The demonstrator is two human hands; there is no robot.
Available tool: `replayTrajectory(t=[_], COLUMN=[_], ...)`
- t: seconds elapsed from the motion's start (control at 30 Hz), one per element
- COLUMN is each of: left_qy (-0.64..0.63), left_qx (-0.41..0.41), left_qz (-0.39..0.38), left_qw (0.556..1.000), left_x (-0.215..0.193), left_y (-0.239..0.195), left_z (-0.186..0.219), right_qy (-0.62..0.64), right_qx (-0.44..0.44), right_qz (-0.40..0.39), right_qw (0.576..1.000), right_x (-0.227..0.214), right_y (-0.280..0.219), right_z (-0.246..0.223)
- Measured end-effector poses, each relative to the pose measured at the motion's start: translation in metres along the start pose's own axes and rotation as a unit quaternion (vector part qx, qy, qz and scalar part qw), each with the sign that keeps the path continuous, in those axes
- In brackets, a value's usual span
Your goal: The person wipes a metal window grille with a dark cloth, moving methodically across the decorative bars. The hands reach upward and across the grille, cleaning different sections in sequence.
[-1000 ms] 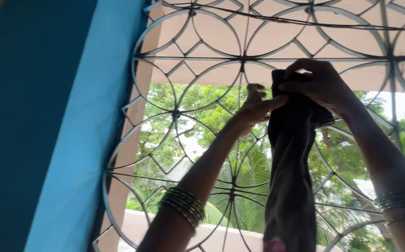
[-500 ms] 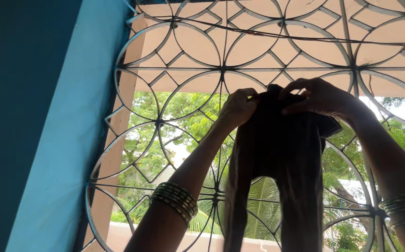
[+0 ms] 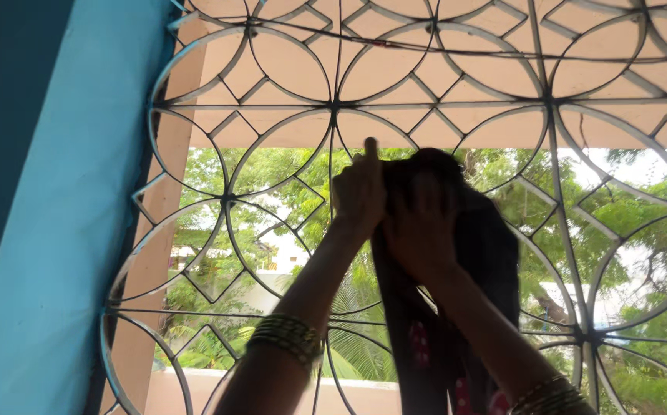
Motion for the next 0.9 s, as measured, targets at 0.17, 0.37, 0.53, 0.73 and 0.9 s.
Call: replayTrajectory(t=[0.17,0.37,0.53,0.73,0.9], left_qy=[0.045,0.016,-0.184,-0.333,-0.228], left_qx=[0.035,0.199,0.268,0.236,0.258], left_qz=[0.063,0.136,0.057,-0.041,-0.005], left_qw=[0.996,0.970,0.944,0.912,0.939], left_x=[-0.046,-0.065,-0.023,0.001,-0.005], left_y=[-0.021,-0.031,-0.048,-0.082,-0.096], left_z=[-0.035,0.034,0.112,0.133,0.116], right_qy=[0.137,0.105,0.071,-0.087,-0.048], right_qx=[-0.135,-0.130,-0.104,-0.002,0.098], right_qz=[-0.019,-0.038,-0.022,-0.074,-0.089], right_qw=[0.981,0.985,0.992,0.993,0.990], right_x=[-0.003,0.011,0.013,-0.007,-0.045], right_y=[0.030,0.065,0.035,-0.026,-0.070], right_z=[-0.024,0.036,0.074,0.117,0.094])
Point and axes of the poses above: each hand's wrist, its own y-axis towards the middle knuckle, its own x-axis out of the palm, z = x × y, the point moved 8 cm from there along y, towards the middle knuckle, and after that the axes turned 10 degrees about -y, right-handed, at the moved point
